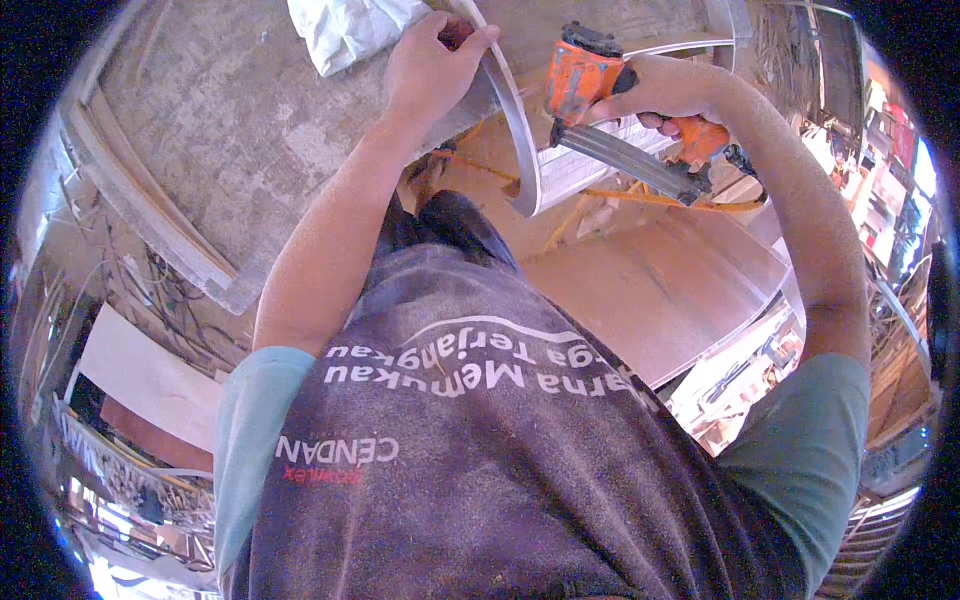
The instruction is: The person selects thin wood strips, wipes adhesive onto them with a cloth, and then secures the strips to the edges of a curved wooden structure using a pneumatic nail gun.
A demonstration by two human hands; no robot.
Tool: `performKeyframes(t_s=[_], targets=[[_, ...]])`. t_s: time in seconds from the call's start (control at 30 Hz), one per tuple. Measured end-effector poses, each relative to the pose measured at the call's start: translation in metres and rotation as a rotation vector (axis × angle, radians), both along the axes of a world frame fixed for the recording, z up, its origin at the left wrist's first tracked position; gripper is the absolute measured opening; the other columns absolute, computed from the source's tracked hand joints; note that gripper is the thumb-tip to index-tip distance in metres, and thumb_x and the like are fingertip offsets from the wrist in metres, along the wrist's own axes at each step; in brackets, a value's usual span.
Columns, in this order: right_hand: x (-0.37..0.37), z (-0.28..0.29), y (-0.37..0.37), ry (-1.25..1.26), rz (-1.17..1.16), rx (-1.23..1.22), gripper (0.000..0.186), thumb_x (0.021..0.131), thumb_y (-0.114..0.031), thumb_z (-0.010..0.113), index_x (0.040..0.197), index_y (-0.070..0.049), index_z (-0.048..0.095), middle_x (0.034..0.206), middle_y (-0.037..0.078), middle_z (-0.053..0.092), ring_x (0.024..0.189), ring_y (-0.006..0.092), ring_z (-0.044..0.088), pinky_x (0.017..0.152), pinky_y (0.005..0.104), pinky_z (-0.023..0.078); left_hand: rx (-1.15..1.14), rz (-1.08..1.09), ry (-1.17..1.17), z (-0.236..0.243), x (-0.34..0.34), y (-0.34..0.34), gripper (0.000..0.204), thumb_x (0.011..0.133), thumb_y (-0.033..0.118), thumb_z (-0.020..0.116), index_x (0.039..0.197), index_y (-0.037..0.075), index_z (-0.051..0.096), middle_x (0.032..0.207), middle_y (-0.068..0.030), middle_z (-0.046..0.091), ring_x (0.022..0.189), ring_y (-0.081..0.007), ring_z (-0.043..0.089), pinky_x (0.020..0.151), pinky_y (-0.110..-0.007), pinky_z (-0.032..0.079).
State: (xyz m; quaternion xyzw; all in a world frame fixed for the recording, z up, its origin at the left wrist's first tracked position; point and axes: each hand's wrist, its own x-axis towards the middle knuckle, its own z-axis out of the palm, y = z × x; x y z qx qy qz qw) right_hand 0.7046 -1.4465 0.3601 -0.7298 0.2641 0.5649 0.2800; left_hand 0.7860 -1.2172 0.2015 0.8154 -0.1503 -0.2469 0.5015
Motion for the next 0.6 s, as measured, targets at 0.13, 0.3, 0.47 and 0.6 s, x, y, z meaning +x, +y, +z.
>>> performKeyframes(t_s=[0.13, 0.3, 0.47, 0.6], targets=[[-0.003, -0.004, -0.002, 0.017, 0.004, -0.034, 0.046, 0.087, -0.042, 0.081, 0.108, -0.004, 0.066, 0.056, -0.004, 0.046, 0.041, 0.0071, 0.043, 0.038, 0.0267, 0.033, -0.015, 0.032, 0.040, 0.016, -0.002, 0.000, 0.040, 0.091, 0.040, 0.075, 0.087, 0.002, 0.066, 0.079, -0.0151, 0.069, 0.075, -0.0308, 0.067, 0.071, -0.042, 0.052], [-0.004, 0.002, 0.008, -0.031, -0.005, -0.023, 0.050, 0.085, -0.048, 0.082, 0.113, -0.009, 0.068, 0.058, -0.004, 0.049, 0.043, 0.0073, 0.044, 0.040, 0.0265, 0.036, 0.003, 0.028, 0.024, 0.020, -0.001, 0.003, 0.040, 0.090, 0.039, 0.076, 0.086, 0.001, 0.066, 0.079, -0.0158, 0.069, 0.076, -0.0314, 0.067, 0.070, -0.043, 0.051], [-0.004, 0.001, 0.008, -0.027, 0.039, -0.031, 0.049, 0.088, -0.043, 0.081, 0.122, -0.011, 0.066, 0.059, -0.005, 0.047, 0.043, 0.0070, 0.043, 0.040, 0.0262, 0.036, 0.004, 0.025, 0.008, 0.021, -0.001, 0.003, 0.040, 0.090, 0.039, 0.076, 0.087, 0.000, 0.066, 0.080, -0.0165, 0.069, 0.077, -0.0320, 0.068, 0.071, -0.043, 0.051], [-0.006, -0.006, 0.003, -0.014, 0.062, -0.047, 0.050, 0.087, -0.044, 0.081, 0.121, -0.010, 0.066, 0.060, -0.004, 0.049, 0.043, 0.0073, 0.045, 0.040, 0.0268, 0.038, -0.044, 0.059, 0.000, 0.019, -0.003, 0.002, 0.040, 0.090, 0.039, 0.076, 0.088, 0.000, 0.067, 0.082, -0.0173, 0.070, 0.079, -0.0329, 0.069, 0.072, -0.043, 0.052]])
